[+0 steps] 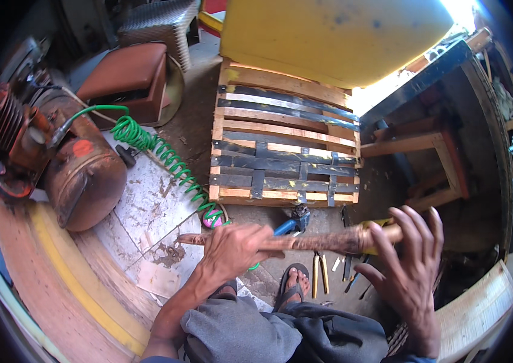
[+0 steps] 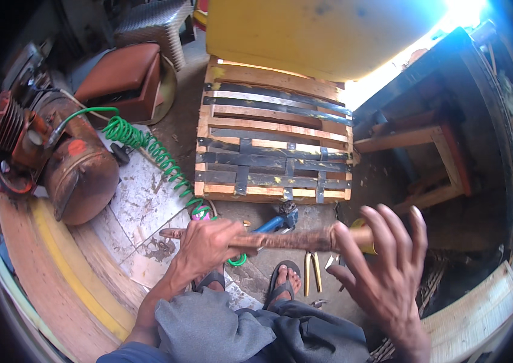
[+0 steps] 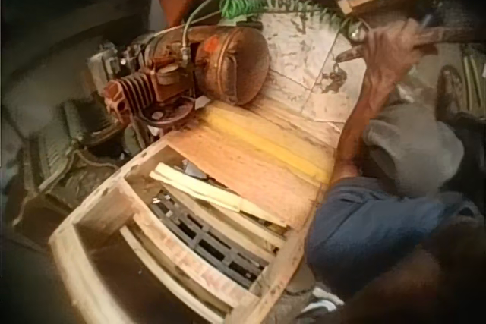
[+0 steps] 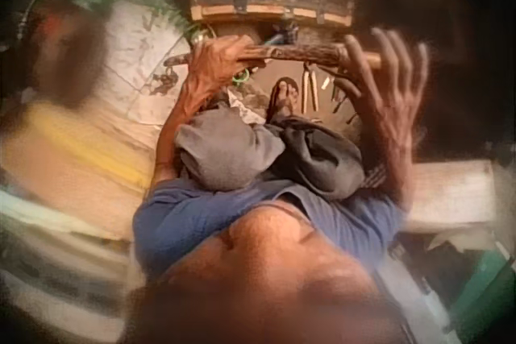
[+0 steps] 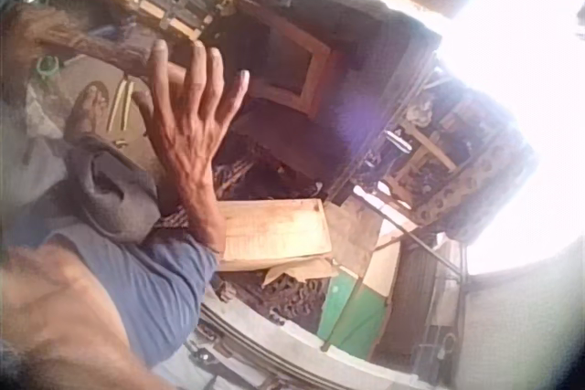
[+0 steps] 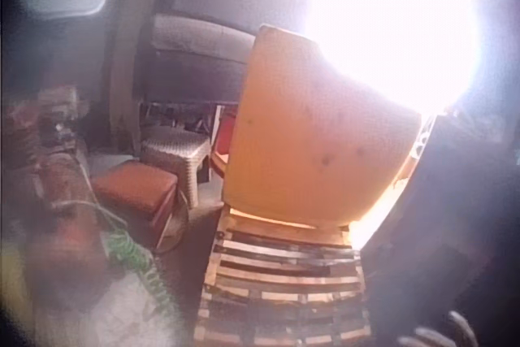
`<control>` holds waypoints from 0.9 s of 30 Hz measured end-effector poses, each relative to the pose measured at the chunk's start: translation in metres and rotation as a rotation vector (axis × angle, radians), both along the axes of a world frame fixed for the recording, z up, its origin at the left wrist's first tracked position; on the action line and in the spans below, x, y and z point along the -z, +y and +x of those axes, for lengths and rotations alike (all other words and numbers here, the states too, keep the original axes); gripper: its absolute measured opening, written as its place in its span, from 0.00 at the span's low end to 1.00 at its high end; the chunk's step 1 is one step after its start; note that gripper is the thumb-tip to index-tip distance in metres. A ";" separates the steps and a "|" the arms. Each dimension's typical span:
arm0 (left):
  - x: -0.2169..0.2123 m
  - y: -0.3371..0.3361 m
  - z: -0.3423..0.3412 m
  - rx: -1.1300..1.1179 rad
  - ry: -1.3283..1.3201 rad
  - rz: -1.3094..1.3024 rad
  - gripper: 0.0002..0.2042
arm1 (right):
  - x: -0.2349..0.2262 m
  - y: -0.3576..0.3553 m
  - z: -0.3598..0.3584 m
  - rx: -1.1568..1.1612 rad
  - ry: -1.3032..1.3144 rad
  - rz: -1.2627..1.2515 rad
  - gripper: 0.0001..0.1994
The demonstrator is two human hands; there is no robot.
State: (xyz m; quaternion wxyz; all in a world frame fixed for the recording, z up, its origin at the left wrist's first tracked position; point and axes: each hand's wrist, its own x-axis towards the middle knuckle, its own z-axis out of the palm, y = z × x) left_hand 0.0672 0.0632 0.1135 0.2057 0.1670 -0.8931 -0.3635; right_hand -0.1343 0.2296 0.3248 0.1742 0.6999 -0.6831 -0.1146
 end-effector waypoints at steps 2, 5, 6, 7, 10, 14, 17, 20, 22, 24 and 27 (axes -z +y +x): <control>-0.001 0.007 0.011 -0.020 -0.014 -0.024 0.20 | 0.025 -0.010 -0.029 -0.055 -0.095 0.240 0.27; -0.006 0.012 0.039 -0.066 -0.131 -0.043 0.20 | 0.043 0.000 -0.065 0.041 -0.468 0.580 0.18; -0.003 0.007 0.054 -0.101 -0.207 0.004 0.19 | 0.040 -0.002 -0.081 0.029 -0.520 0.628 0.16; 0.000 0.001 0.073 -0.136 -0.283 0.053 0.19 | 0.027 0.000 -0.103 0.065 -0.549 0.583 0.19; 0.030 -0.005 0.108 -0.240 -0.362 0.199 0.19 | 0.000 0.027 -0.157 0.093 -0.564 0.373 0.26; 0.081 -0.002 0.132 -0.341 -0.575 0.574 0.21 | 0.001 0.011 -0.185 0.126 -0.453 0.375 0.19; 0.108 0.000 0.160 -0.601 -0.644 0.507 0.22 | 0.006 0.014 -0.200 0.284 -0.426 0.297 0.15; 0.112 0.019 0.182 -0.870 -0.711 0.341 0.20 | 0.037 0.001 -0.209 0.208 -0.494 0.293 0.18; 0.141 0.026 0.185 -0.986 -0.684 0.268 0.20 | 0.041 -0.009 -0.182 0.190 -0.502 0.347 0.19; 0.146 0.038 0.181 -1.068 -0.674 0.220 0.20 | 0.056 -0.027 -0.172 0.018 -0.334 0.307 0.19; 0.174 0.044 0.175 -1.117 -0.741 0.185 0.21 | 0.071 -0.044 -0.179 -0.186 -0.134 0.201 0.20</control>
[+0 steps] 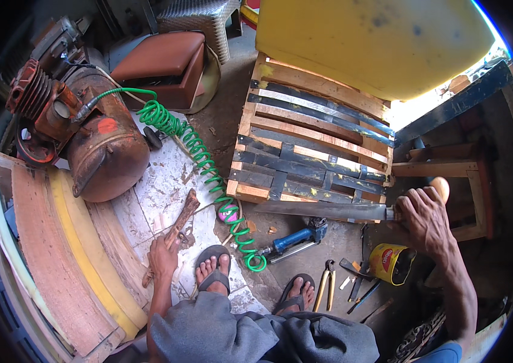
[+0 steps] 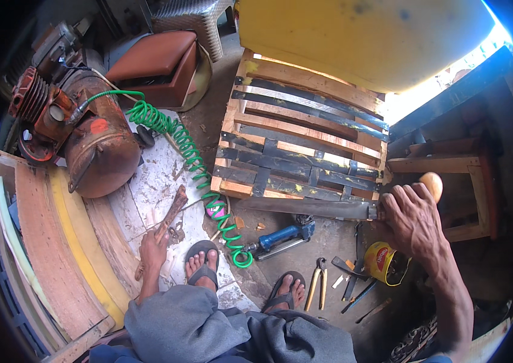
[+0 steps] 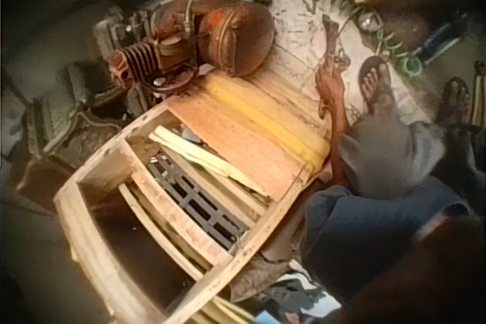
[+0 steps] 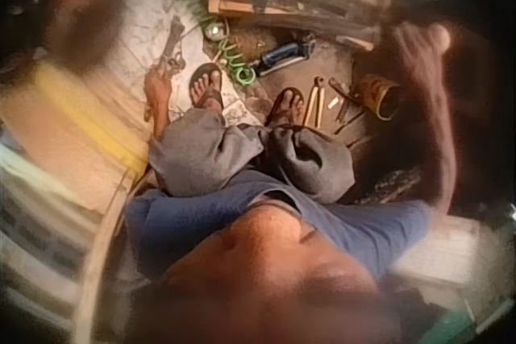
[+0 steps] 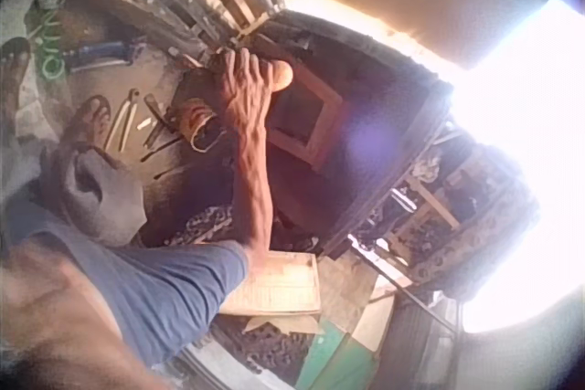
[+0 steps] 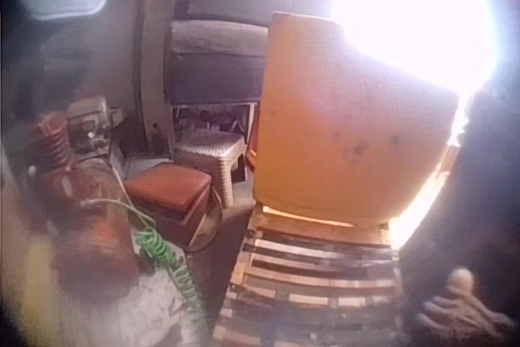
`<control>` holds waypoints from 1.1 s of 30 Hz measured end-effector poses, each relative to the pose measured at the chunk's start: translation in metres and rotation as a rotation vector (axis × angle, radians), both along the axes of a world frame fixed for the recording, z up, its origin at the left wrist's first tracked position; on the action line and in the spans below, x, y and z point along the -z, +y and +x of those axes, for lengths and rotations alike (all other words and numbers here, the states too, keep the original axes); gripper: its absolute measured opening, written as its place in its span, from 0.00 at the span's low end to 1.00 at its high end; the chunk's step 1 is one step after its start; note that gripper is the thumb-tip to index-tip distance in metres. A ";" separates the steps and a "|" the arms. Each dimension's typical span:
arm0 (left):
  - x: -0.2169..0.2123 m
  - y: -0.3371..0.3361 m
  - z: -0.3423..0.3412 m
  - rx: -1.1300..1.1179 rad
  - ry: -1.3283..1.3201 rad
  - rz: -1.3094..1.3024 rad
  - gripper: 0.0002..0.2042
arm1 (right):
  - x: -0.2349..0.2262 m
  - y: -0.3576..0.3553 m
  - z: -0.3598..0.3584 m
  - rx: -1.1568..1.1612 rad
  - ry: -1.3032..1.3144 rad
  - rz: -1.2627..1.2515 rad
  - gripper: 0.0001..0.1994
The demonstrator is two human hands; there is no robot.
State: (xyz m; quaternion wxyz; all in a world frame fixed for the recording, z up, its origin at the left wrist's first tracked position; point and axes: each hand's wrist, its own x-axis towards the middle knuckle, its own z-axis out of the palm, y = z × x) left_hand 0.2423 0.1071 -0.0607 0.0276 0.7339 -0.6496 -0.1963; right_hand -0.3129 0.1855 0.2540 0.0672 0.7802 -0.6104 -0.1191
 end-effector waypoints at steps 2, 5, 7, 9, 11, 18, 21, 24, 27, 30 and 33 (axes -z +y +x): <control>0.011 0.009 -0.001 -0.040 -0.035 -0.039 0.22 | 0.021 -0.018 -0.014 -0.089 0.010 -0.024 0.18; 0.014 0.001 -0.011 -0.053 -0.020 -0.012 0.25 | 0.024 -0.023 -0.025 -0.085 0.008 0.037 0.16; 0.013 -0.006 -0.016 -0.040 0.009 -0.041 0.25 | 0.017 -0.027 -0.026 -0.018 -0.080 0.156 0.14; 0.025 -0.021 -0.008 -0.042 0.127 -0.166 0.22 | 0.020 -0.035 -0.022 -0.003 -0.162 0.166 0.12; 0.026 -0.037 -0.008 -0.057 0.237 -0.236 0.20 | 0.014 -0.056 -0.009 0.061 -0.228 0.265 0.14; -0.046 -0.155 -0.127 0.124 0.599 -0.330 0.18 | -0.031 -0.129 0.045 -0.040 0.025 0.389 0.13; -0.042 -0.192 -0.177 0.184 0.735 -0.335 0.21 | -0.045 -0.154 0.074 -0.049 0.078 0.433 0.13; -0.032 -0.208 -0.215 0.130 0.847 -0.222 0.26 | -0.056 -0.169 0.094 -0.006 0.098 0.494 0.12; -0.001 -0.207 -0.229 0.232 0.686 -0.312 0.29 | -0.062 -0.180 0.125 -0.064 0.157 0.526 0.12; 0.006 -0.204 -0.236 0.252 0.752 -0.365 0.25 | -0.055 -0.180 0.127 -0.037 0.152 0.494 0.12; -0.004 -0.206 -0.230 0.277 0.691 -0.456 0.22 | -0.032 -0.182 0.120 -0.036 0.099 0.575 0.13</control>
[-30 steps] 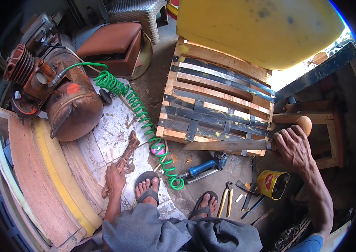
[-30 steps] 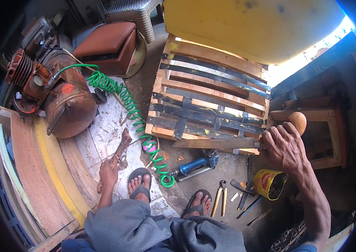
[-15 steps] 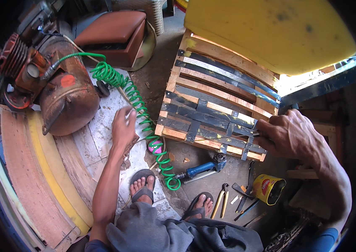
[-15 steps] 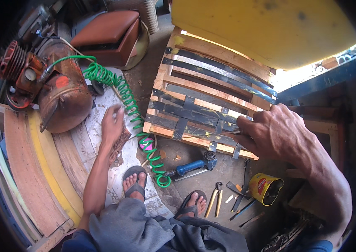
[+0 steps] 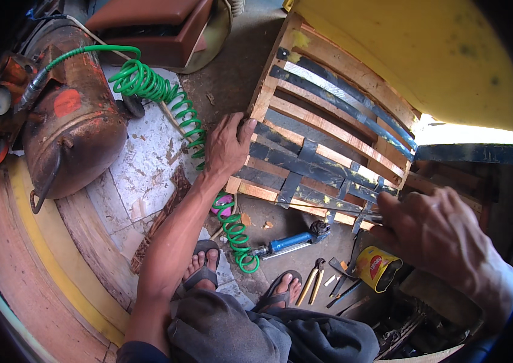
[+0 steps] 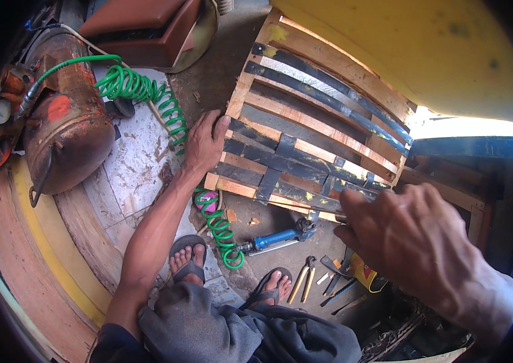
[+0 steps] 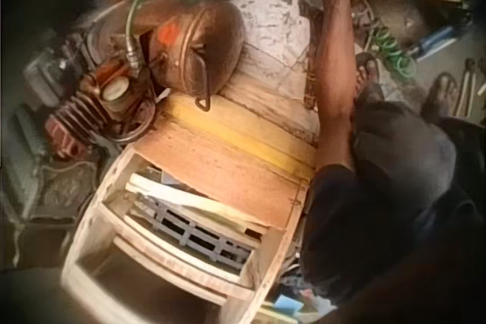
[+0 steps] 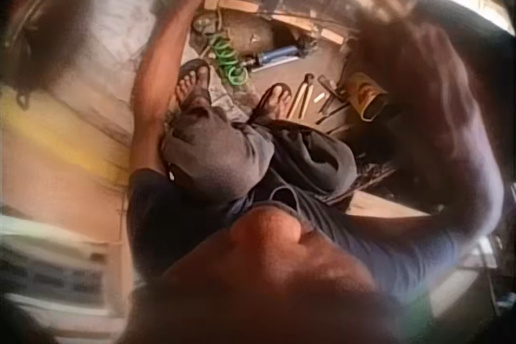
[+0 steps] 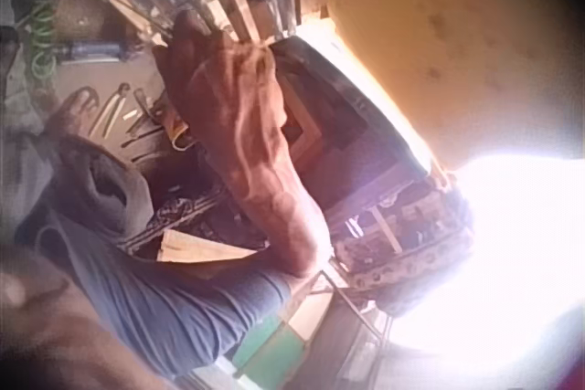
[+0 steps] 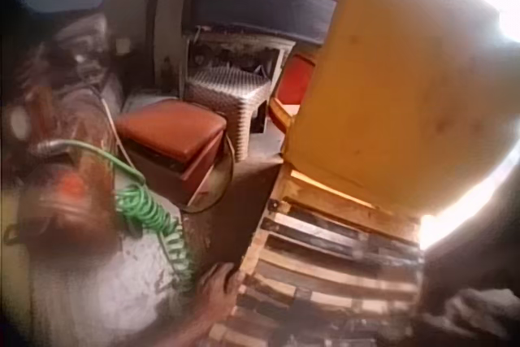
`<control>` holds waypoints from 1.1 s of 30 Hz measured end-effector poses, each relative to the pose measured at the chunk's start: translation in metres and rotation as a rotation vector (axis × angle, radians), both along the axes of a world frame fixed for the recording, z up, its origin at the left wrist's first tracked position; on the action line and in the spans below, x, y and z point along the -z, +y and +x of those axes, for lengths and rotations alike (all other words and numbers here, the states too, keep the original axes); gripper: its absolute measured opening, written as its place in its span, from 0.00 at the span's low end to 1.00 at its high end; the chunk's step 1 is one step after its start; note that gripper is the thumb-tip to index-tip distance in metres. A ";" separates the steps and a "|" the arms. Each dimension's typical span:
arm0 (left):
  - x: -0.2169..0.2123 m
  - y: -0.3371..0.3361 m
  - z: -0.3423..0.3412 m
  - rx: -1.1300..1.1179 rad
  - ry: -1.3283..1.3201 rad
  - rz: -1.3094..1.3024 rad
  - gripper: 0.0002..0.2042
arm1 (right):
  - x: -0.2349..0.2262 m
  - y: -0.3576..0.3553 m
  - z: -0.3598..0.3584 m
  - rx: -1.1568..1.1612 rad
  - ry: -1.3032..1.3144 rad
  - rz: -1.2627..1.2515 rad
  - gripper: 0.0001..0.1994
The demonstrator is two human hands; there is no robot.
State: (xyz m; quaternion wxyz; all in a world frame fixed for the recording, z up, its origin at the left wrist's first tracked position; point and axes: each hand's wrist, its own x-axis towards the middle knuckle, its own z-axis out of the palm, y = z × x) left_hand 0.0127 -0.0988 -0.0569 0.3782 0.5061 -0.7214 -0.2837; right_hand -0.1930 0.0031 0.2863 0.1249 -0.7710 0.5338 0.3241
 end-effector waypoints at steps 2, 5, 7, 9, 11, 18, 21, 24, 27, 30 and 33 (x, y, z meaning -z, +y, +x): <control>-0.006 -0.002 -0.005 0.052 -0.018 -0.001 0.21 | 0.022 0.003 -0.005 0.185 -0.057 0.150 0.13; 0.000 -0.002 -0.004 0.014 0.005 -0.064 0.20 | 0.049 0.012 -0.013 -0.002 -0.196 -0.039 0.14; 0.001 -0.004 -0.004 0.014 0.017 -0.055 0.19 | 0.034 0.010 -0.010 -0.015 -0.107 0.024 0.14; -0.002 -0.006 -0.006 0.044 0.013 -0.060 0.19 | 0.010 0.007 -0.003 -0.021 -0.058 0.013 0.14; -0.004 -0.007 -0.005 0.067 -0.010 -0.057 0.18 | 0.020 0.015 -0.015 0.027 -0.053 0.044 0.15; -0.001 -0.005 -0.002 0.038 -0.025 0.005 0.19 | 0.021 0.022 -0.022 0.079 -0.101 -0.027 0.16; -0.002 -0.003 0.000 0.064 -0.045 0.106 0.20 | -0.005 0.038 -0.013 0.179 -0.017 -0.014 0.16; -0.014 -0.007 0.007 0.084 -0.030 0.402 0.21 | -0.018 0.075 -0.039 0.340 -0.039 -0.059 0.19; -0.008 0.000 0.010 0.102 0.011 0.240 0.22 | -0.008 0.155 -0.094 0.623 -0.241 -0.208 0.22; -0.023 0.035 0.018 0.104 -0.034 0.072 0.20 | 0.052 0.263 -0.126 1.059 -0.561 -0.431 0.23; -0.041 0.068 0.026 0.252 -0.207 -0.123 0.22 | 0.148 0.380 -0.093 1.471 -0.628 -0.625 0.21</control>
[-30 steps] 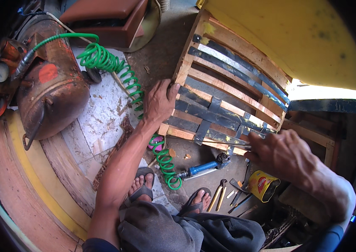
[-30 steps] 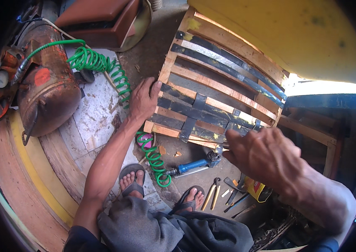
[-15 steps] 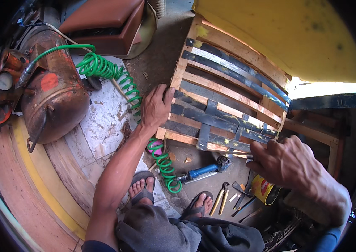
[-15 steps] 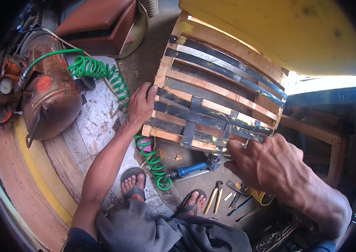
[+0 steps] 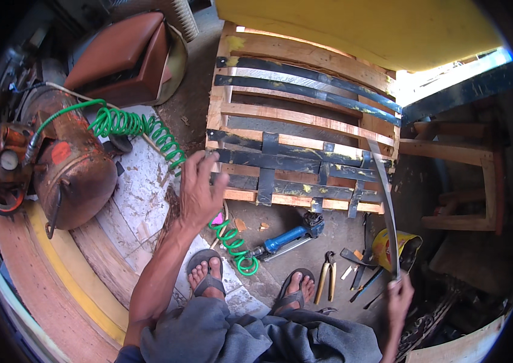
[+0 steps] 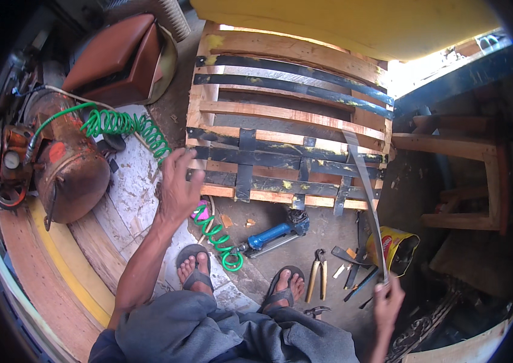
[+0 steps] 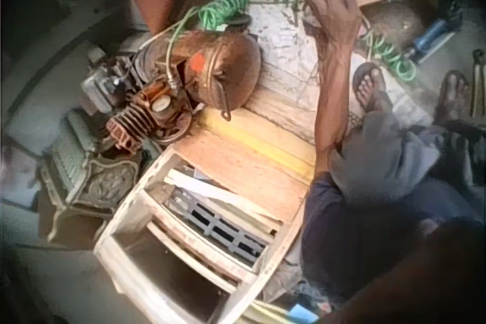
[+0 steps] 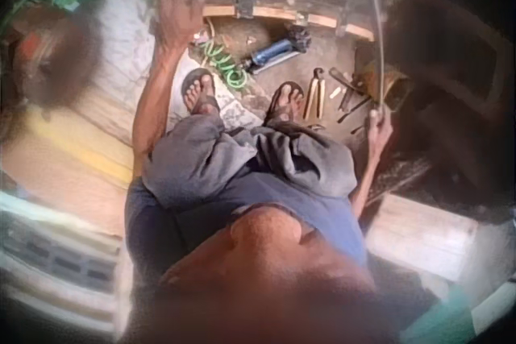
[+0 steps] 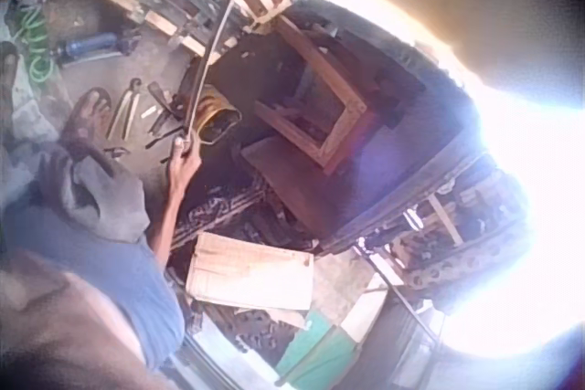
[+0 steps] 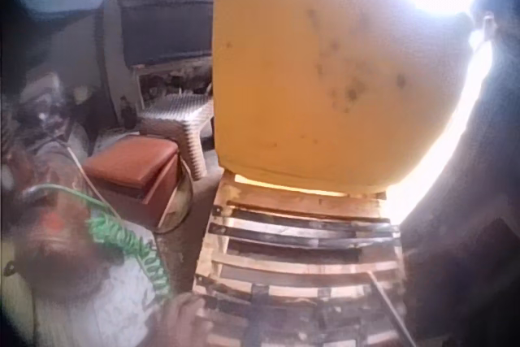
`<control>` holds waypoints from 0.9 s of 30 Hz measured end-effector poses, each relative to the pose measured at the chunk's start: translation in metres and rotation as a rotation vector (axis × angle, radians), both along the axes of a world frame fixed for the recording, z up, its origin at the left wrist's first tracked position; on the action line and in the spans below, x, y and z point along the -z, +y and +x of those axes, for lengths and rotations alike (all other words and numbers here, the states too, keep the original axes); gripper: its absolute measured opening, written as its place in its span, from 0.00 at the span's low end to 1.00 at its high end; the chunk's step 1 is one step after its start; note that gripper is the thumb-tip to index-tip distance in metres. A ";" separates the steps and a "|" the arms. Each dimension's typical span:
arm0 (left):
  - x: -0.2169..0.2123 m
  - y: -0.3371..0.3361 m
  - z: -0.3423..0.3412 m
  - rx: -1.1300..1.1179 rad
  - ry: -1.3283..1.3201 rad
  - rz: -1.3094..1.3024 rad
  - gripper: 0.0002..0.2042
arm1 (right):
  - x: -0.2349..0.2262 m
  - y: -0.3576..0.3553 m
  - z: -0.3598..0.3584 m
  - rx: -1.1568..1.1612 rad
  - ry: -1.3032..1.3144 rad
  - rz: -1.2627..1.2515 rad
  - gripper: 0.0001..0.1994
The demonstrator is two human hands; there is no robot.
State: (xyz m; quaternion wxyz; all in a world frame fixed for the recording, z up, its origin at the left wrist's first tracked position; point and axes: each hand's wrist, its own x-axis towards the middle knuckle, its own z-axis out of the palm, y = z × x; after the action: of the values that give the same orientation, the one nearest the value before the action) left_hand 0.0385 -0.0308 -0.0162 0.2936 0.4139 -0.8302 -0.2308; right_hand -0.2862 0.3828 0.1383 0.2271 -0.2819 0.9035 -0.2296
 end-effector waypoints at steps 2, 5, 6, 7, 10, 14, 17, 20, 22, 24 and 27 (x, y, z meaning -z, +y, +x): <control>-0.009 0.013 0.003 0.157 -0.173 -0.167 0.28 | 0.075 0.062 0.062 0.247 0.082 -0.095 0.22; -0.011 0.009 -0.009 0.507 -0.298 -0.244 0.35 | 0.144 0.117 0.136 0.570 0.178 -0.153 0.23; -0.011 0.012 -0.013 0.552 -0.360 -0.229 0.39 | 0.163 0.127 0.151 0.670 0.166 -0.180 0.24; -0.010 0.013 -0.016 0.582 -0.389 -0.241 0.40 | 0.178 0.141 0.159 0.618 0.241 -0.107 0.24; -0.004 0.014 -0.029 0.607 -0.443 -0.248 0.39 | 0.199 0.174 0.158 0.444 0.404 0.052 0.27; 0.007 0.009 -0.035 0.573 -0.322 -0.282 0.30 | 0.196 0.177 0.145 0.420 0.369 0.326 0.31; 0.010 0.005 -0.033 0.592 -0.292 -0.259 0.28 | 0.210 0.190 0.129 0.382 0.426 0.524 0.31; 0.005 -0.001 -0.035 0.596 -0.264 -0.080 0.24 | 0.188 0.142 0.117 0.338 0.447 0.378 0.29; -0.001 -0.003 -0.034 0.624 -0.281 0.026 0.22 | 0.186 0.129 0.120 0.271 0.289 0.287 0.29; -0.001 -0.009 -0.027 0.627 -0.299 0.035 0.22 | 0.212 0.128 0.117 0.138 0.071 0.255 0.28; -0.001 -0.011 -0.029 0.657 -0.347 0.000 0.25 | 0.208 0.089 0.144 0.150 0.150 0.368 0.34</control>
State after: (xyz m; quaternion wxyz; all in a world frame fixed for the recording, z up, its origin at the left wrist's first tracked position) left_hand 0.0091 -0.0423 -0.0148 0.0587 0.1584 -0.9562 -0.2391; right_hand -0.1418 0.4717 -0.0694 0.1890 -0.1838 0.9630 -0.0552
